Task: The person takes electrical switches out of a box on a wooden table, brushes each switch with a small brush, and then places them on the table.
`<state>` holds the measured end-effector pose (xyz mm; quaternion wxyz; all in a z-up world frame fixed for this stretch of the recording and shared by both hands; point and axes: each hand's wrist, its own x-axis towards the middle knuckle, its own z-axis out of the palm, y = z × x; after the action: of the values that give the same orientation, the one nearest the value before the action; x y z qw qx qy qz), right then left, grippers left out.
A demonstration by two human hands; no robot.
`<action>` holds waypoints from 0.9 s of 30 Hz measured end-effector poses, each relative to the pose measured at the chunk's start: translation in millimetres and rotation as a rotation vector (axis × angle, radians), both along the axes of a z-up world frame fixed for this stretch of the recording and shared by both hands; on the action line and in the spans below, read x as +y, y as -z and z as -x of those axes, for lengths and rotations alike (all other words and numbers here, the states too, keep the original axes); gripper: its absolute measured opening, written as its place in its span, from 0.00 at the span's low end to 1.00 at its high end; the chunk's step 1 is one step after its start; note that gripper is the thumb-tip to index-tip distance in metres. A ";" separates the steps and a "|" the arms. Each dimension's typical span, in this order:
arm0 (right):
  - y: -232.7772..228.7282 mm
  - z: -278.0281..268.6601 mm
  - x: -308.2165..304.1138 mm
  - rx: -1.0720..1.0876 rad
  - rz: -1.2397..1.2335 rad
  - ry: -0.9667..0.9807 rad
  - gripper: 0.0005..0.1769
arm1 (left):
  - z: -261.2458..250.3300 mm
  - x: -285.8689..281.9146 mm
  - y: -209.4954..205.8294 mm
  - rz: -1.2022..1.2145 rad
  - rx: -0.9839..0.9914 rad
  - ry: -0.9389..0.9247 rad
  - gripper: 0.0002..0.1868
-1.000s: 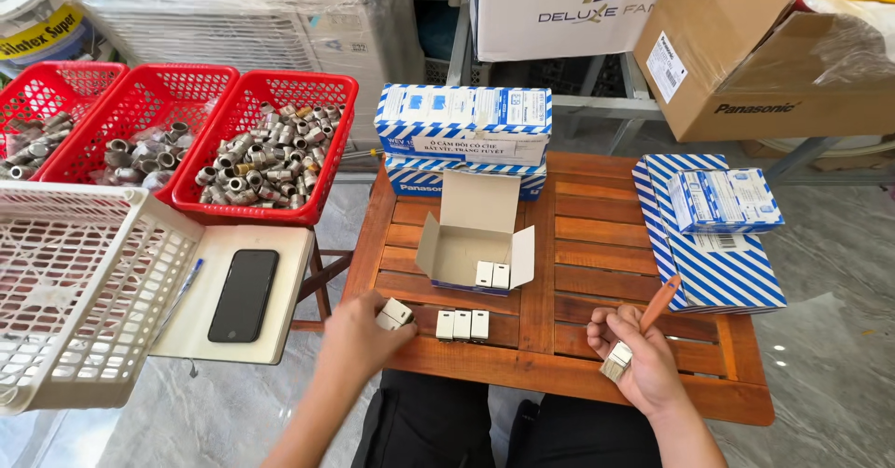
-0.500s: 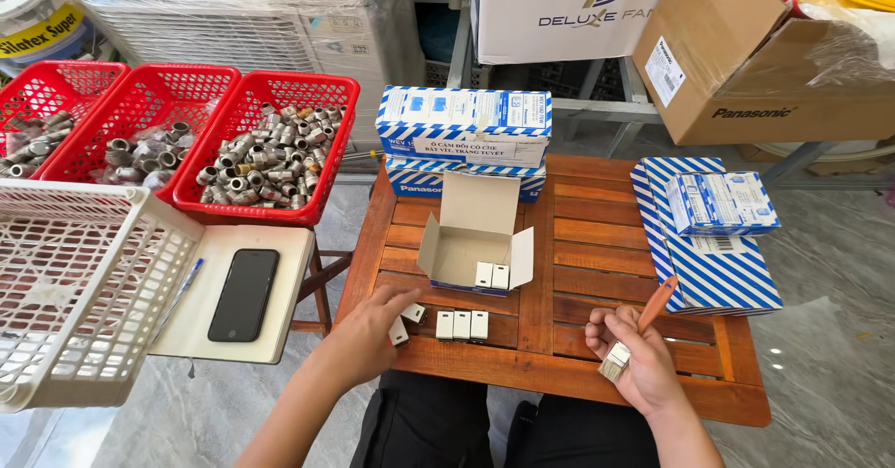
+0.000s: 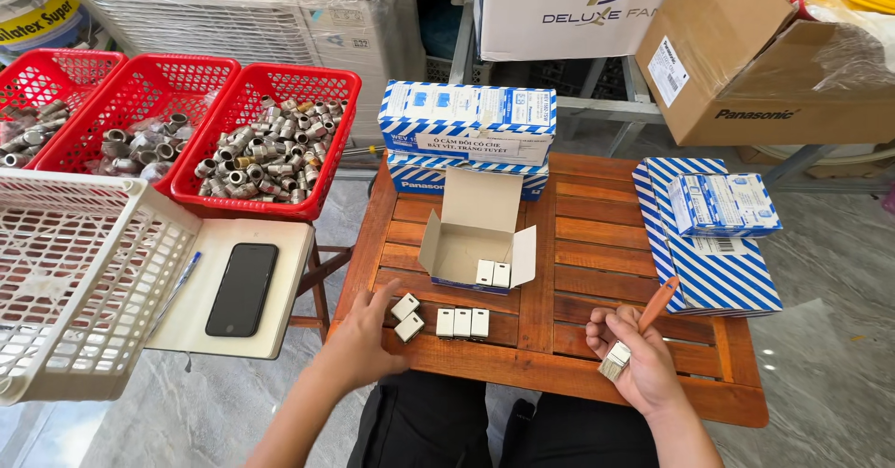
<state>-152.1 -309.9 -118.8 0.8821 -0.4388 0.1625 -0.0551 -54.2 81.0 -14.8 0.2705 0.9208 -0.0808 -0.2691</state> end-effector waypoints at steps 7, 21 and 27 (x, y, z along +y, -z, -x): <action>3.6 -0.8 -1.5 -0.006 -0.012 -0.003 0.18 | -23.8 10.2 13.9 0.187 -0.214 0.317 0.51; -7.2 0.3 5.2 0.043 0.135 -0.016 0.17 | -27.5 -0.3 43.3 0.197 -0.255 0.279 0.35; -67.9 2.7 91.3 0.207 1.028 -0.273 0.09 | -29.3 -1.3 40.5 0.294 -0.426 0.378 0.39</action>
<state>-154.9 -218.6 -50.9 0.5323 -0.8339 0.1425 0.0310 -24.9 79.7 -55.3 0.3227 0.8762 -0.3433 -0.1012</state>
